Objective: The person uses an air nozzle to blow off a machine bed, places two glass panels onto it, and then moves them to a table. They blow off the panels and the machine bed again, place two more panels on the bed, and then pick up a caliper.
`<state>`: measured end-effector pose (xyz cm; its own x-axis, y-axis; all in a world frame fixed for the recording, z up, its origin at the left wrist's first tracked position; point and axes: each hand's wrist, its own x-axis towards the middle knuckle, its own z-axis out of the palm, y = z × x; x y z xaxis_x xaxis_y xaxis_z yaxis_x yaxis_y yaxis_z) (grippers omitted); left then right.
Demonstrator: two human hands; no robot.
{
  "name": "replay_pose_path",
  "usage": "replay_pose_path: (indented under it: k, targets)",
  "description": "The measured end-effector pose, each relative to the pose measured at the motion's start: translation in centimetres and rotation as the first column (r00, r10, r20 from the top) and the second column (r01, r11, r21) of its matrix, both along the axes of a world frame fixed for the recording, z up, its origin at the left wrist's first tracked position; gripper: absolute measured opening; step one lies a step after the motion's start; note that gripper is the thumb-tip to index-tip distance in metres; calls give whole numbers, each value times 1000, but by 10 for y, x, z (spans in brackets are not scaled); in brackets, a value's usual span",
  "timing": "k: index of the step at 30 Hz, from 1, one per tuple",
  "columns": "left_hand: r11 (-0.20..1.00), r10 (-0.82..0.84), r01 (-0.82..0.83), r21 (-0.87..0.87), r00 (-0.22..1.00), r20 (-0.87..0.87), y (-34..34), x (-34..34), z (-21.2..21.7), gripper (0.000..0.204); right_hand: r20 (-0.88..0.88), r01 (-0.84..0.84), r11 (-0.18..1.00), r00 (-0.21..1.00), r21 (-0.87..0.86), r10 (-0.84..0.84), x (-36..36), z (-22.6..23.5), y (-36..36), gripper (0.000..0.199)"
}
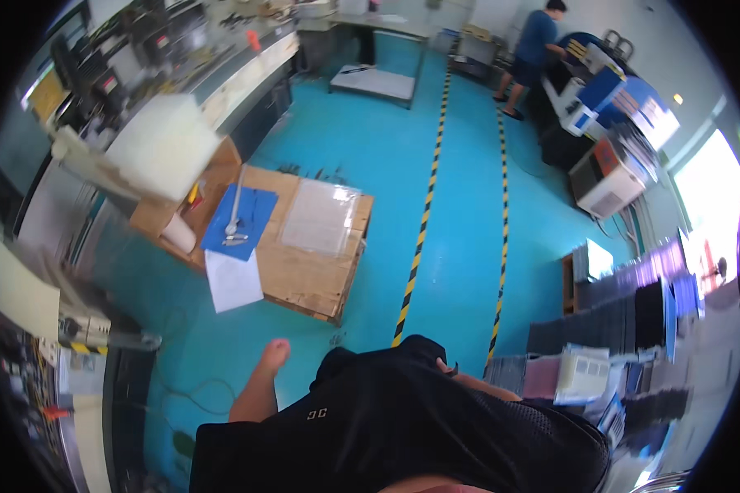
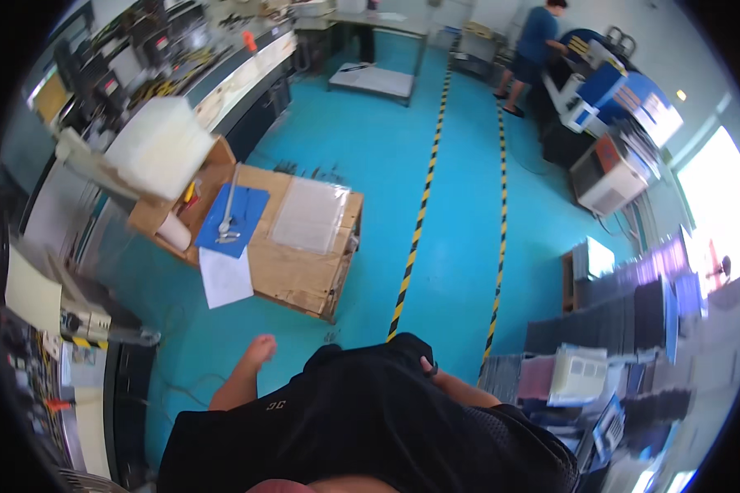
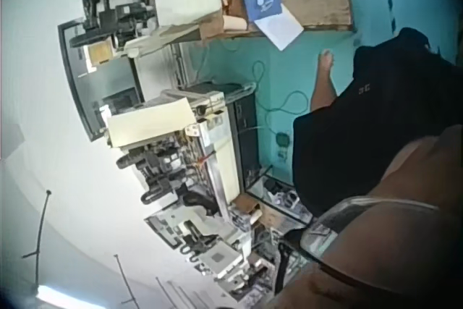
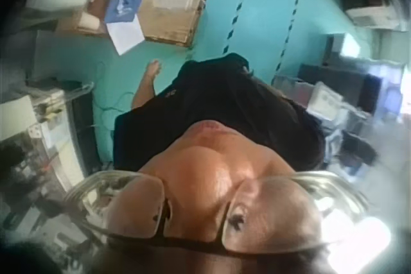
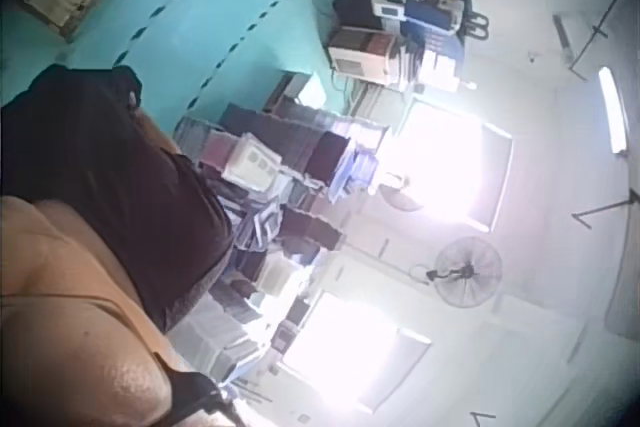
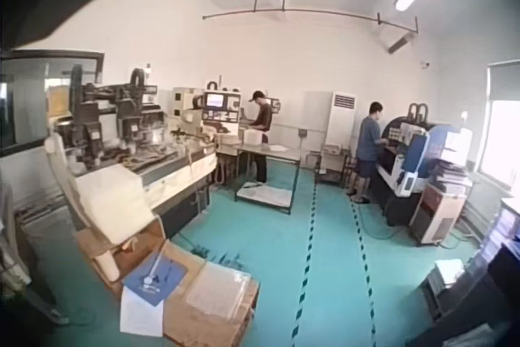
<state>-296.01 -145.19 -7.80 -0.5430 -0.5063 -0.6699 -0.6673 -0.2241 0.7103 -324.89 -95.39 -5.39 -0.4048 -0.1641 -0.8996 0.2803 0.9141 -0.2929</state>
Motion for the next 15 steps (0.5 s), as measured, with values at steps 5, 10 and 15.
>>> replay_pose_path:
  k: [5, 10, 15]
  targets:
    - [972, 233, -236, -20, 968, -98, 22, 19, 26, 32, 492, -176, 923, 803, -343, 336, -92, 96, -105, 73]
    - [788, 613, -615, 4, 787, 70, 170, 58, 23, 29, 465, -179, 966, 850, -185, 246, -249, -11, -198, 39]
    - [944, 329, -233, -234, 718, 613, 495, 141, -28, 35, -57, -832, 532, 531, 155, 846, -320, -45, -356, 16]
